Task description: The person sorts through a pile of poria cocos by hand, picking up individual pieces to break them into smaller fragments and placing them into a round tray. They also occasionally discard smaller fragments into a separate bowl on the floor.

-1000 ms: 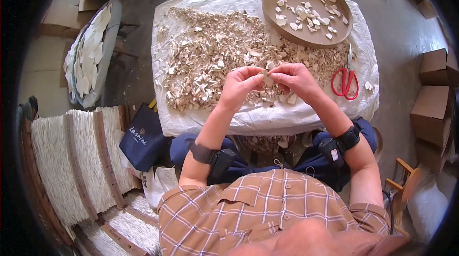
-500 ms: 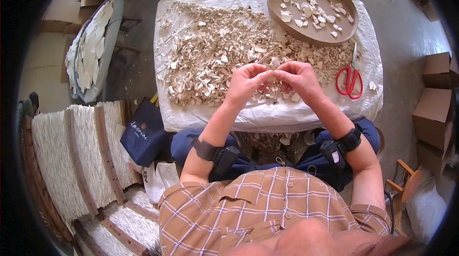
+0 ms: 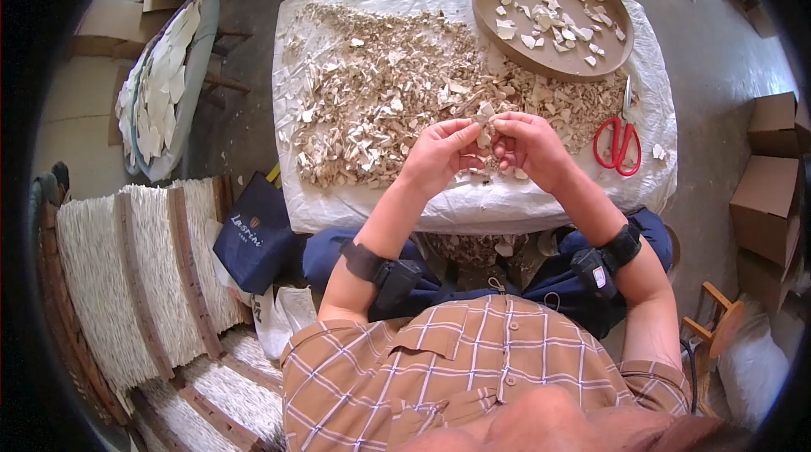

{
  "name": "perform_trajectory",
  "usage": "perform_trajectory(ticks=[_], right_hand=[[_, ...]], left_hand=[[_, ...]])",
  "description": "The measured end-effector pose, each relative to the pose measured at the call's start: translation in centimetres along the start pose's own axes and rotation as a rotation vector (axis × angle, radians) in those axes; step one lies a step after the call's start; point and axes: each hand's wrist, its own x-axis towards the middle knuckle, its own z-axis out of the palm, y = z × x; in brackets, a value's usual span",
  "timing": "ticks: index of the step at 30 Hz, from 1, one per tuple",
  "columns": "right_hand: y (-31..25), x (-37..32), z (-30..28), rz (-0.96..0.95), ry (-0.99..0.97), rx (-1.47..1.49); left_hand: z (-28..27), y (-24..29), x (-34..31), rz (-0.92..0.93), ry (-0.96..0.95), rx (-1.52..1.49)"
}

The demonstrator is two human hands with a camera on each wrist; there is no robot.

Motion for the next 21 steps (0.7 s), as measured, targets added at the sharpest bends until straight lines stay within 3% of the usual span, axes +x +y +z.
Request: perform_trajectory(ticks=[2, 7, 10, 15, 21], right_hand=[[-0.2, -0.1, 0.3, -0.030, 0.022, -0.028], [0.2, 0.0, 0.3, -0.238, 0.110, -0.504], [0.3, 0.0, 0.4, -0.287, 0.145, -0.585], [0.2, -0.2, 0.1, -0.320, 0.077, -0.558], [0.6, -0.3, -0.1, -0.266, 0.035, -0.497]], left_hand=[[0.1, 0.0, 0.0, 0.022, 0.018, 0.021], [0.2, -0.3, 0.1, 0.086, 0.073, 0.219], [0.3, -0.6, 0.1, 0.126, 0.089, 0.229], [0.2, -0.6, 0.2, 0.143, 0.055, 0.211], [-1.0, -1.1, 0.5, 0.013, -0.051, 0.059]])
